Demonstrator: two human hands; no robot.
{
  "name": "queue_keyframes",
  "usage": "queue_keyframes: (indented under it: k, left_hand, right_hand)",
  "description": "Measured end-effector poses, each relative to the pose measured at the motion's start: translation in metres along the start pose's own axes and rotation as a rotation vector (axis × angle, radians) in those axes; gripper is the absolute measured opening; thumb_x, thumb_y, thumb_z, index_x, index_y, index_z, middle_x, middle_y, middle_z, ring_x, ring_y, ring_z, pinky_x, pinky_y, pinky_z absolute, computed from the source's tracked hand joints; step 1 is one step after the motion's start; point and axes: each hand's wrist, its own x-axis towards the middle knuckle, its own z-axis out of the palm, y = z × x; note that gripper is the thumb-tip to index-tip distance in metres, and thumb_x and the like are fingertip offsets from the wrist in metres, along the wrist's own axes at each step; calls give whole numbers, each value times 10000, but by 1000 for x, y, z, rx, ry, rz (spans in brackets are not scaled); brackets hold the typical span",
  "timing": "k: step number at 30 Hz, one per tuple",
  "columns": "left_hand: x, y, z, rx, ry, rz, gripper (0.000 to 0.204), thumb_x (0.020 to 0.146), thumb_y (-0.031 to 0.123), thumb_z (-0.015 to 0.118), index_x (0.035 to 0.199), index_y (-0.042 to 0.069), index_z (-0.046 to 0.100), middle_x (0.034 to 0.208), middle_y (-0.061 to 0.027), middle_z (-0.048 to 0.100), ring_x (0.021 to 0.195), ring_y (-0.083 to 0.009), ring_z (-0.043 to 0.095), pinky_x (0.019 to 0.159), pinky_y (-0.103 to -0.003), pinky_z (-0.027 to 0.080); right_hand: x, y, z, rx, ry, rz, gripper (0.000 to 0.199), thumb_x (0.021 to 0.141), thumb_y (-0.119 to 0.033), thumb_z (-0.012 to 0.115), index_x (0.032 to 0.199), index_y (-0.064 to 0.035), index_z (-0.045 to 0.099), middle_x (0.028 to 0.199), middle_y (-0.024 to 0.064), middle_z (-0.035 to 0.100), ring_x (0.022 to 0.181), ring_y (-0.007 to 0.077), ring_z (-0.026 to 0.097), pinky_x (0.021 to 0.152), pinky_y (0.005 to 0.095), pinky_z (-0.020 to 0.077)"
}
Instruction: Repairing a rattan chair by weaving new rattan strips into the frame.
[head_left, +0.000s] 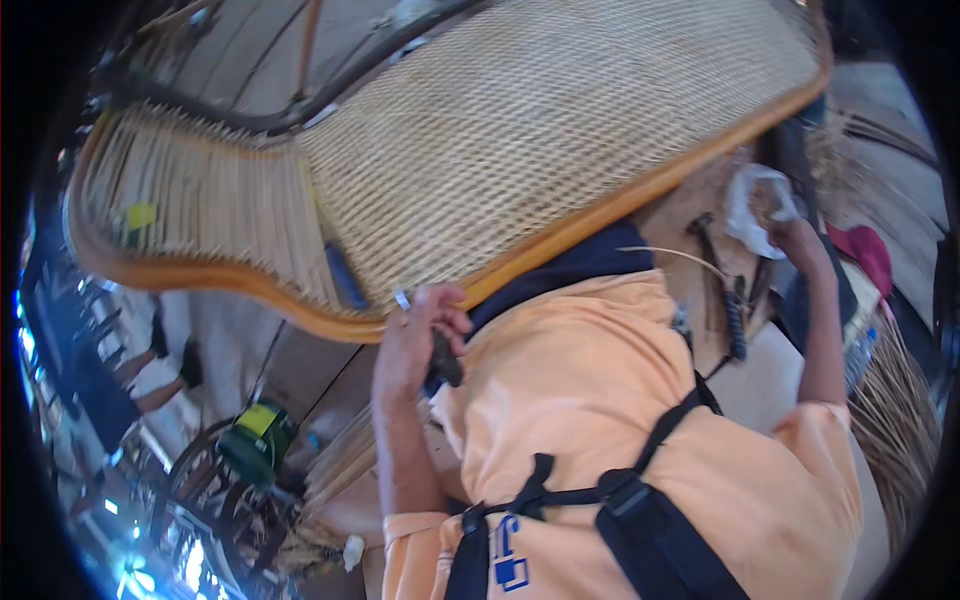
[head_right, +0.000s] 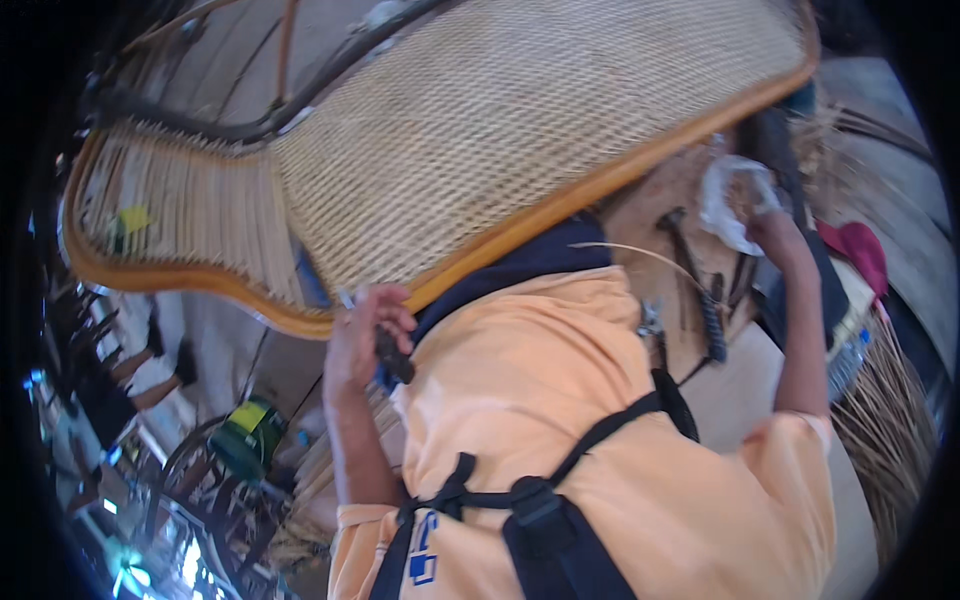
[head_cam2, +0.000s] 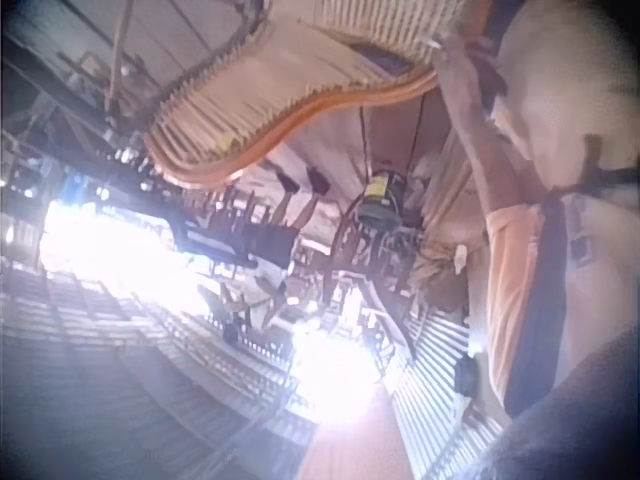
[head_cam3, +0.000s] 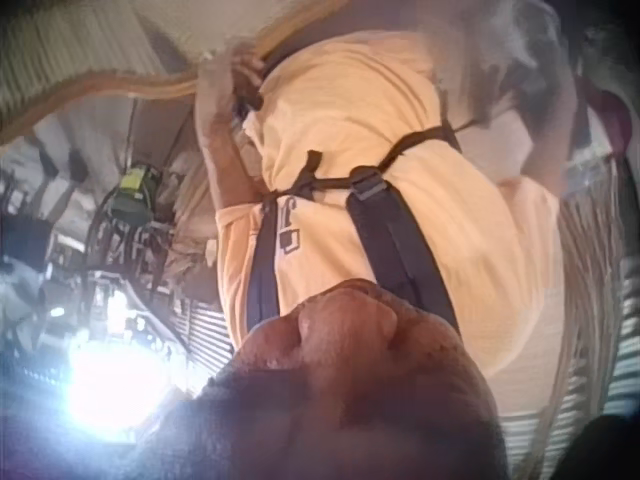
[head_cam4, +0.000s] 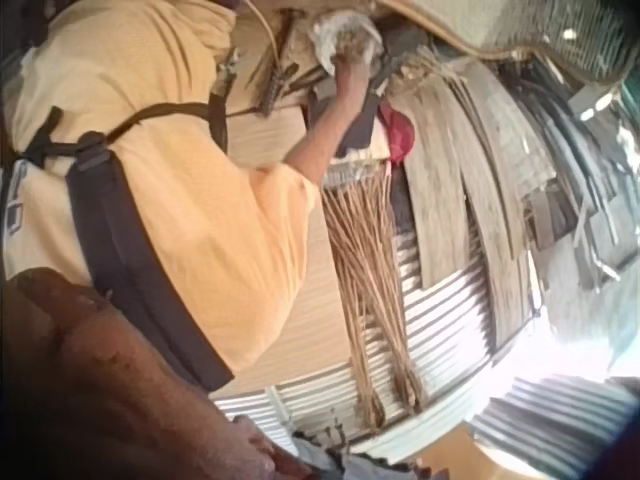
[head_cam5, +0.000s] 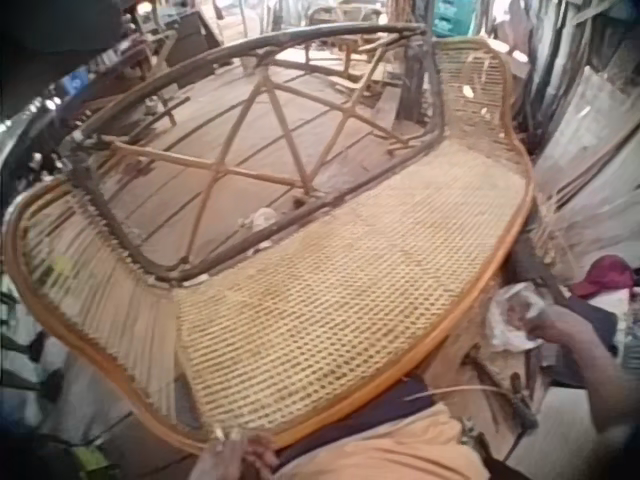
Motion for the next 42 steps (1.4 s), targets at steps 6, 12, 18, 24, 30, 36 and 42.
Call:
queue_keyframes:
  k: [6,12,18,24,30,36,42]
  left_hand:
    - [-17,-23,-18,-147,315,15,253,908,280,557,892,27,551,613,-3,445,426,-76,419,425,-224,386]
    - [-29,-30,-23,-541,468,134,302,921,316,504,906,17,548,686,-20,479,512,-107,464,470,-252,418]
    - [-22,24,39,36,209,619,416,962,340,365,1016,-11,582,924,-90,577,863,-168,545,840,-293,427]
    - [7,56,29,155,258,646,442,878,274,567,1192,-21,466,1177,-192,479,1117,-295,459,954,-371,356]
    - [58,36,-58,310,781,278,507,840,285,604,1186,-53,453,1116,-212,506,1054,-319,488,949,-405,365]
    - [65,21,-53,-224,618,206,196,881,223,547,849,30,564,614,8,474,433,-40,385,362,-190,294]
    - [34,-14,-65,-144,839,189,260,913,225,520,774,9,554,563,12,419,479,-50,378,428,-234,316]
  right_hand:
    - [-9,24,72,-228,-252,-3,157,710,-149,591,769,-24,665,807,194,638,776,341,633,683,395,497]
    - [-37,-62,18,-302,-2,129,188,740,-129,575,890,-45,652,1082,165,594,1028,342,542,844,431,438]
    - [-49,-265,-5,425,-121,-453,487,758,-160,635,1198,3,504,1159,133,553,1101,254,513,923,337,396]
    - [-64,-363,34,853,-377,-851,485,772,-176,657,1198,-27,481,876,93,578,706,190,537,670,315,446]
    - [-35,-305,39,813,-250,-499,335,806,-88,605,1123,-33,512,799,-12,480,700,76,431,638,216,390]
    - [-32,-225,58,738,142,-285,303,822,-143,612,1079,-11,521,824,43,518,767,142,483,705,296,422]
    - [-39,-141,111,342,415,-179,322,874,-183,568,1136,-16,485,935,157,570,845,286,554,764,346,443]
